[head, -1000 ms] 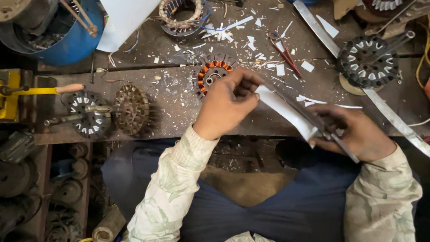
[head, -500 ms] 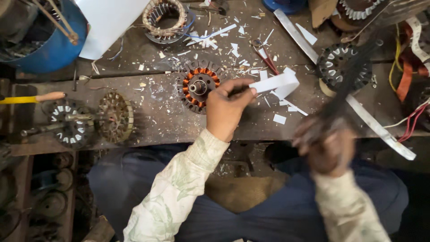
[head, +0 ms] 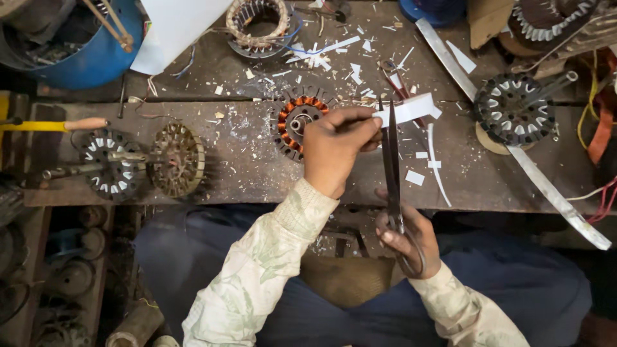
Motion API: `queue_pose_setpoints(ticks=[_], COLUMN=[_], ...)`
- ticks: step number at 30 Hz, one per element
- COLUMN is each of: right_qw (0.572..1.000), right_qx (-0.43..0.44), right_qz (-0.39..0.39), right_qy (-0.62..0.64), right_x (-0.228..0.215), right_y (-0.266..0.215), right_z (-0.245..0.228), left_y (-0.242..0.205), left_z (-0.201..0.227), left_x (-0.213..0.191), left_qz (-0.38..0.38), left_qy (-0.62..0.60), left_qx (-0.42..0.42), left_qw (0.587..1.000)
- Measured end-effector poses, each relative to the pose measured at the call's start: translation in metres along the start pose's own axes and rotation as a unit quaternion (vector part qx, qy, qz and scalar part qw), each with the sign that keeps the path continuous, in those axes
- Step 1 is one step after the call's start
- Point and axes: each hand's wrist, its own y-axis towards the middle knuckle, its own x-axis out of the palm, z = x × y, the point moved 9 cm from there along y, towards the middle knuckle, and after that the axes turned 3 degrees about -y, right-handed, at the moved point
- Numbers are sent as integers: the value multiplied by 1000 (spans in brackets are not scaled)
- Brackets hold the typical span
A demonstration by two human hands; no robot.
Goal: The person sits on the floor and assembles a motor armature by hand. They cut small strips of white insulating material using shears and insert them into the slots of the copper-wound rotor. The person repeatedly picks up the rotor, places the strips, and adjusts the components.
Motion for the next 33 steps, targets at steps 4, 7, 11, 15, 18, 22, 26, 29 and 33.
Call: queue_pose_setpoints(ticks=[4, 7, 11, 15, 18, 22, 26, 29, 33], right_qw=[999, 998, 997, 998, 995, 992, 987, 982, 997], right_qx=[1, 2, 17, 21, 12, 10, 17, -19, -31], right_qz=[3, 11, 33, 39, 39, 30, 46, 39, -3], right_qy=[-52, -57, -62, -52, -89, -121, -152, -185, -69], right_x=[2, 2, 0, 0, -2, -2, -5, -3, 7], right_y=[4, 4, 5, 8, 11, 20, 28, 32, 28], right_z=[-3, -4, 0, -1, -7, -11, -11, -19, -22], left_y=[-4, -3, -1, 2, 5, 7, 3, -4, -19], left_z=[0, -1, -2, -4, -3, 5, 13, 25, 50], left_x=[-4, -5, -6, -8, -9, -12, -9, -3, 0], left_qz=[-7, -13, -13, -13, -9, -2, -4, -10, -36], left_qy=[12, -6, -6, -8, -9, -15, -28, -40, 23], left_qx=[-3, -9, 0, 0, -2, 11, 13, 40, 97], left_qw=[1000, 1000, 1000, 1000, 1000, 1000, 1000, 998, 994])
